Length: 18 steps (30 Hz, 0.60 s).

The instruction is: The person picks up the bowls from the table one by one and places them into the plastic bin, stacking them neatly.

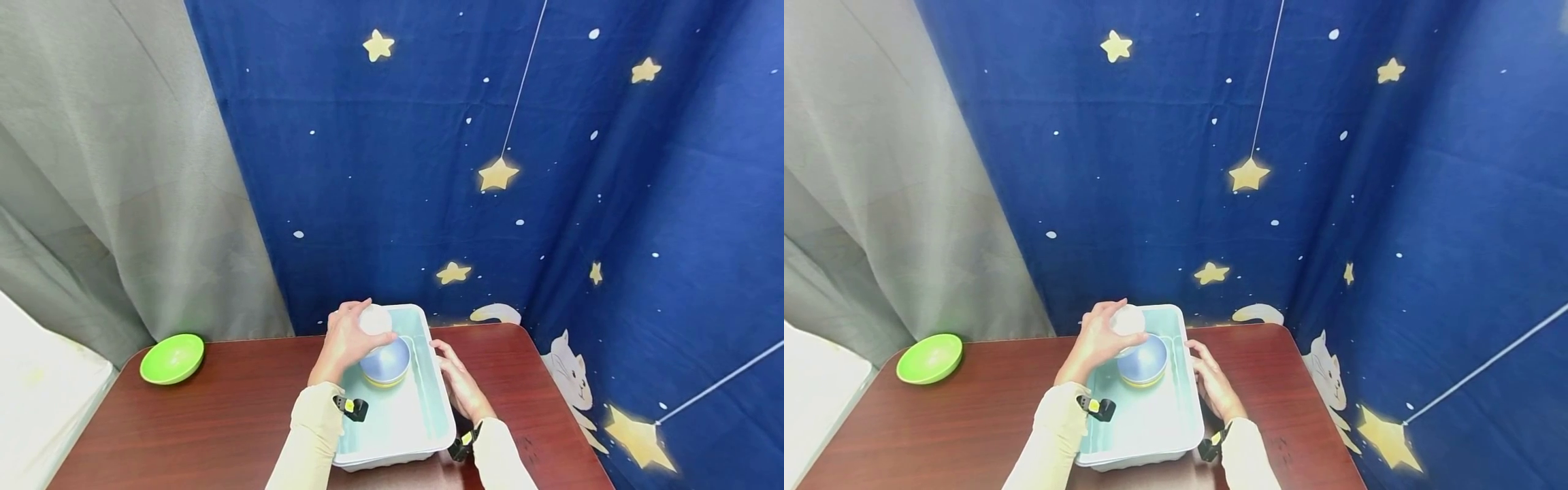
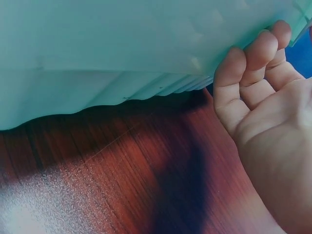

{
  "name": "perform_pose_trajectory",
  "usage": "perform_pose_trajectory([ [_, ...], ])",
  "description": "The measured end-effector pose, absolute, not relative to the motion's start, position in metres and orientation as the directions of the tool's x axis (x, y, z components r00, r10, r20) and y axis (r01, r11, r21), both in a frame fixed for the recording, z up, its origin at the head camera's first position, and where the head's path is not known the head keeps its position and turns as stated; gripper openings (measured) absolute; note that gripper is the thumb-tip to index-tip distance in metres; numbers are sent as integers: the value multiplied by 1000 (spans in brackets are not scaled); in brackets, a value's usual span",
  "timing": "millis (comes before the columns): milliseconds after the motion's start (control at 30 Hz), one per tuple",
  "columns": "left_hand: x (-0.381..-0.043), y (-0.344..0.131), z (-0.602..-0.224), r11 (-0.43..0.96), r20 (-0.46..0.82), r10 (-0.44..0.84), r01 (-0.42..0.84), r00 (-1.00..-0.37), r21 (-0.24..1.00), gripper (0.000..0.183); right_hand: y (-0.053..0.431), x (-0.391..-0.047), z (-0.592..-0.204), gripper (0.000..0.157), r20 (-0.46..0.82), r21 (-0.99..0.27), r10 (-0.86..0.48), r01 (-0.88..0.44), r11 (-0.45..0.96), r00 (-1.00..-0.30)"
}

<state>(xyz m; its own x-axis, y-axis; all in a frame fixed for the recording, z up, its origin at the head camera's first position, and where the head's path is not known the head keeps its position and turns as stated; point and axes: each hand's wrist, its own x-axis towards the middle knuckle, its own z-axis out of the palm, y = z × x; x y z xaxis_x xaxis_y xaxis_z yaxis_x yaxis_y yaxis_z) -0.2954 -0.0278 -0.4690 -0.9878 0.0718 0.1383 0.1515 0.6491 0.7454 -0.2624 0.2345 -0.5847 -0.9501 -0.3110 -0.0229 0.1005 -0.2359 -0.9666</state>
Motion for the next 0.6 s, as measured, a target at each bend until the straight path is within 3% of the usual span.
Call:
perform_pose_trajectory([
  [600,-300,-18,-479,664,130,87,155,-988,731,103,235,-263,-585,42,-28,-966,-320,108,-236,-947],
])
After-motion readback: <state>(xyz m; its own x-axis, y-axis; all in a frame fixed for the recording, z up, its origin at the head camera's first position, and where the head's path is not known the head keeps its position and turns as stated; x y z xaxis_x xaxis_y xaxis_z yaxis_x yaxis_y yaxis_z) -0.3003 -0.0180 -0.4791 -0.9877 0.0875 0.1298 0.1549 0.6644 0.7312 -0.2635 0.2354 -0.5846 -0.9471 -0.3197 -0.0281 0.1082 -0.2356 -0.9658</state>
